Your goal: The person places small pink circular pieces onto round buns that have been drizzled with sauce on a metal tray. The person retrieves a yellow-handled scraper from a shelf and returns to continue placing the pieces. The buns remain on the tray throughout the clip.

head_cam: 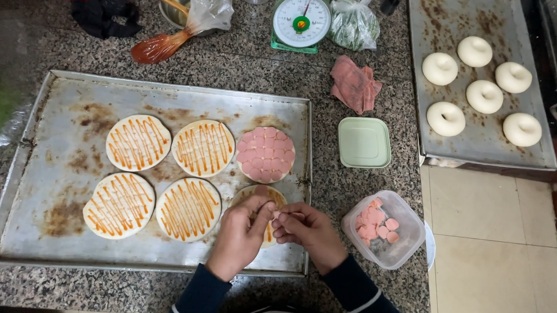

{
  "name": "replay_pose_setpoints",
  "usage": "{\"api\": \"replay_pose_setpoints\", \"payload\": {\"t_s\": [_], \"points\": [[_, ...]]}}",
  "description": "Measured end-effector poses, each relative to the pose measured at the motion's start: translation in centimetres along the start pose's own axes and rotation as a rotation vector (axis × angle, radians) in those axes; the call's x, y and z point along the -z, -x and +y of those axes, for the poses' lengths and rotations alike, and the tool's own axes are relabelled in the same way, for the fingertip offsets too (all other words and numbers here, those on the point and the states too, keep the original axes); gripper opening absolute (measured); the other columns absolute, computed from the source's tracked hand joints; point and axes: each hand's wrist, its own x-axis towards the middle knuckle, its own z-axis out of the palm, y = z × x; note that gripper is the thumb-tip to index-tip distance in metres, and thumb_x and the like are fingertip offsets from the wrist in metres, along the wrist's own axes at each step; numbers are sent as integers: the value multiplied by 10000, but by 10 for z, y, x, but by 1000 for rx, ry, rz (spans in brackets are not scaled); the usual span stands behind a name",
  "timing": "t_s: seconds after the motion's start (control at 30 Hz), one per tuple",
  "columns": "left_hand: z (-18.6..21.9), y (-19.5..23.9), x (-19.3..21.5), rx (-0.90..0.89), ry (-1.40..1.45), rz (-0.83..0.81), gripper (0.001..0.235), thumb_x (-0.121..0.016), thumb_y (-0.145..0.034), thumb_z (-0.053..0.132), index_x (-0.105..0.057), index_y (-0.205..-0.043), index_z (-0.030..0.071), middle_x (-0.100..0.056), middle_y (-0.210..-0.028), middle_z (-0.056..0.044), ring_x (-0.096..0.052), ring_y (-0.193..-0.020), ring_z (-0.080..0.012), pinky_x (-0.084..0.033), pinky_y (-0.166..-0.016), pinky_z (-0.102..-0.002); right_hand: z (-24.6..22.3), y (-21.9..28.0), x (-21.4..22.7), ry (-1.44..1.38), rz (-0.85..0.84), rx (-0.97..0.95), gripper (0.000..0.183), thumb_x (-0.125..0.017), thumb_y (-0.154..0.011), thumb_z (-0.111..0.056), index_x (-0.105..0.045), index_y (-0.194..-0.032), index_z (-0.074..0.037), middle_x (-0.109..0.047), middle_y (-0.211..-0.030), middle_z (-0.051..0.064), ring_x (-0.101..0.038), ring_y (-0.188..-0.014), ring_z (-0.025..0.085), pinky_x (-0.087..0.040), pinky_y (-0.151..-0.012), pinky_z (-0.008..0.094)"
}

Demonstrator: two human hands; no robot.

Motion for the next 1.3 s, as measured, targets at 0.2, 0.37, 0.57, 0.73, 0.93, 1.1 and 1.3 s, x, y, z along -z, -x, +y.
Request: {"api": "replay_pose_setpoints", "payload": {"t_s": [0.2, 0.37, 0.57, 0.73, 0.93, 1.1, 1.3], "points": [[-10, 3, -6, 89, 16, 22, 376, -618, -1143, 407, -838, -1017, 129, -538, -603, 8, -360, -446, -113, -262, -455, -344, -6, 3, -4, 2, 3, 33, 167, -762, -1062, -68, -792, -1203, 16, -822, -960, 203, -793, -833, 275, -691, -805, 372], [-10, 3, -8, -8, 90, 103, 101, -808, -1007, 192, -875, -993, 117, -887, -932, -30, -819, -817, -152, -680, -743, -315, -3, 1, -3, 59, 40, 18, 278, -811, -1017, -66, -844, -1280, 17, -852, -997, 210, -813, -832, 268, -712, -803, 369], [-12, 2, 6, -13, -93, -19, 247, -671, -1101, 305, -841, -1121, 126, -877, -1063, -44, -811, -845, -183, -677, -731, -368, -18, 6, -13, 103, 117, -140, 292, -711, -1081, -107, -836, -1268, 79, -835, -1028, 218, -788, -850, 291, -699, -827, 386], [-44, -5, 14, -66, -286, 115, 210, -688, -1075, 280, -840, -1038, 140, -832, -1254, -117, -759, -1093, -299, -618, -864, -488, -22, 4, -9, 29, 176, -156, 358, -708, -1027, -104, -806, -1332, 58, -847, -1114, 246, -812, -915, 308, -690, -843, 384], [-57, -14, 7, 7, -390, 107, 218, -685, -1068, 260, -876, -1111, 163, -793, -1439, -132, -722, -1380, -368, -643, -996, -589, -28, 4, -4, -2, 173, -184, 467, -741, -997, -157, -753, -1403, 74, -853, -1337, 293, -831, -1112, 353, -675, -987, 422], [-52, -25, -7, -184, -326, -56, 239, -600, -1138, 253, -800, -1041, 166, -856, -1012, -114, -843, -859, -300, -688, -883, -497, -19, -2, 3, 33, 150, -178, 544, -744, -1000, -225, -707, -1470, 45, -851, -1296, 277, -833, -1138, 350, -675, -1014, 432], [-77, -30, -24, -285, -528, 228, 155, -730, -1050, 182, -856, -987, 116, -870, -1132, -89, -796, -1114, -317, -634, -941, -489, -10, -4, 9, 56, 173, -158, 451, -799, -979, -227, -815, -1290, 98, -868, -1139, 252, -847, -1029, 335, -709, -914, 413]]}}
